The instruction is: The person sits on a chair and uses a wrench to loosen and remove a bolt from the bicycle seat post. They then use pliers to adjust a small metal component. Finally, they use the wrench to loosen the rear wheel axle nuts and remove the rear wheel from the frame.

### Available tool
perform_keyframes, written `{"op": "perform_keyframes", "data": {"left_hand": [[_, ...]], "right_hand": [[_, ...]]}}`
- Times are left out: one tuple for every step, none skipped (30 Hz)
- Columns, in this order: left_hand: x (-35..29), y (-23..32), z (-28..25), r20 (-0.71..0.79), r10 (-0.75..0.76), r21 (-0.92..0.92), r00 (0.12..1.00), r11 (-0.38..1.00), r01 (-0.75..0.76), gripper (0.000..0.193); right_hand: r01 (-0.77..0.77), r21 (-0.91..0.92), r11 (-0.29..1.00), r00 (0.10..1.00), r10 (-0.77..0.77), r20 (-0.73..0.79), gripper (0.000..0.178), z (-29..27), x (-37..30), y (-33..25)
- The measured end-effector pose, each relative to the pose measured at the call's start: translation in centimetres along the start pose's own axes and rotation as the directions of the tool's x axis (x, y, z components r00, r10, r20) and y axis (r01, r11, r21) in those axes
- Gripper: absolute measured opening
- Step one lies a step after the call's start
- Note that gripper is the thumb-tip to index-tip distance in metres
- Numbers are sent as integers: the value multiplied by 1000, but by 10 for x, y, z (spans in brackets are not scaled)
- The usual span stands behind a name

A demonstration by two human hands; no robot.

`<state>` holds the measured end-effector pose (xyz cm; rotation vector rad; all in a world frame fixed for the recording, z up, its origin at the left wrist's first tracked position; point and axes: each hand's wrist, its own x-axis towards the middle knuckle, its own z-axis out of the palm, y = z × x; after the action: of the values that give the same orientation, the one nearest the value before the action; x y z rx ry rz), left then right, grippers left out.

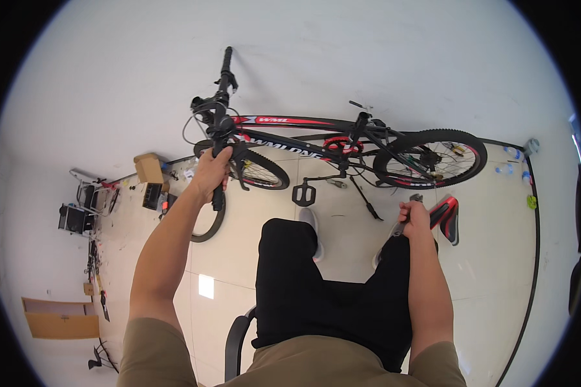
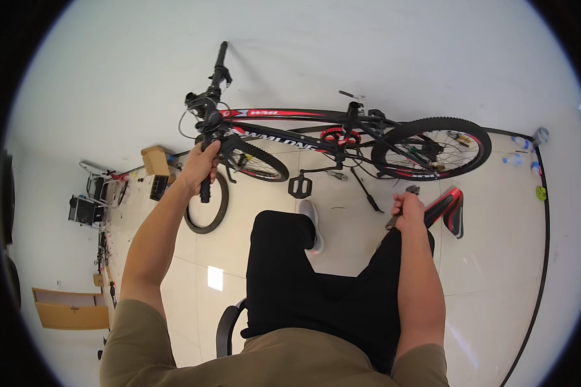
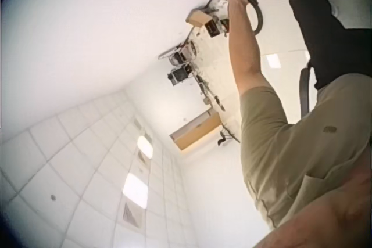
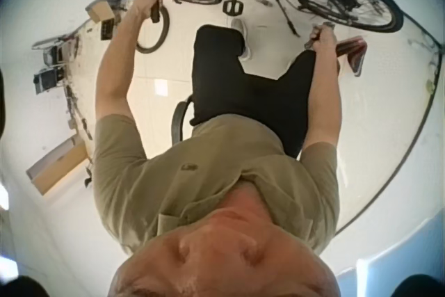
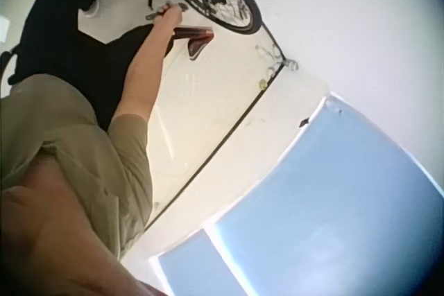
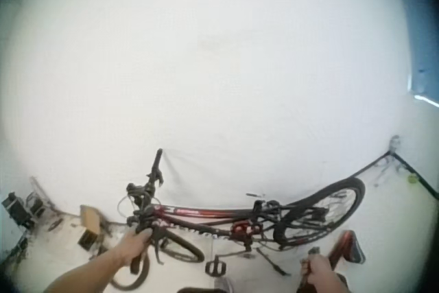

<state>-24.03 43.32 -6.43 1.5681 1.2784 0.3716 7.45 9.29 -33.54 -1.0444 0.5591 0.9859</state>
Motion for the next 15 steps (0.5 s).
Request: {"op": "perform_keyframes", "data": {"left_hand": [[1,0,1,-1,-8,-8,1000,1000,8,27],[-1,-5,-8,-16,-28,-5,999,1000,28,26],[-5,-5,-8,-19,-33,-46,999,998,32,28],[-10,-1,-7,-18,-35,-87,999,996,33,30],[-11,-3,-6,-15,-34,-103,999,994,32,31],[-11,-5,-7,-20,-34,-117,999,993,31,32],[-9,-7,-9,-14,-41,-127,999,991,39,33],[-8,-8,-11,-15,-50,-131,999,990,47,34],[-7,-7,-12,-9,-60,-135,998,989,58,34],[-7,-7,-11,10,-44,-125,999,991,45,34],[-9,-3,-7,27,-29,-115,999,993,32,35],[-11,-2,-8,36,-22,-98,999,995,26,35],[-10,-5,-9,40,-40,-113,998,993,44,37],[-9,-6,-9,37,-41,-105,998,994,45,37],[-8,-7,-7,37,-44,-99,998,994,47,36]], "right_hand": [[23,-10,1000,1000,-23,13,3,-2,6,-1],[69,-50,996,998,-69,-5,5,13,-6,7],[124,-56,991,992,-125,-15,9,20,-13,7],[158,-131,979,986,-163,-22,12,25,-14,2],[269,-154,951,959,-280,-51,17,30,-19,0],[319,-157,935,943,-329,-43,19,35,-24,-3],[352,-163,922,932,-361,-28,17,38,-26,-8],[379,-166,910,923,-385,-7,14,42,-26,-10],[385,-152,910,922,-385,28,12,49,-29,-11],[389,-141,910,921,-384,64,12,56,-32,-12],[395,-129,910,918,-384,102,13,65,-36,-16],[397,-177,901,916,-378,133,17,80,-42,-18],[397,-228,889,915,-367,166,22,99,-45,-24],[399,-278,874,914,-355,196,26,117,-46,-27],[468,-271,841,883,-434,179,29,136,-42,-27]]}}
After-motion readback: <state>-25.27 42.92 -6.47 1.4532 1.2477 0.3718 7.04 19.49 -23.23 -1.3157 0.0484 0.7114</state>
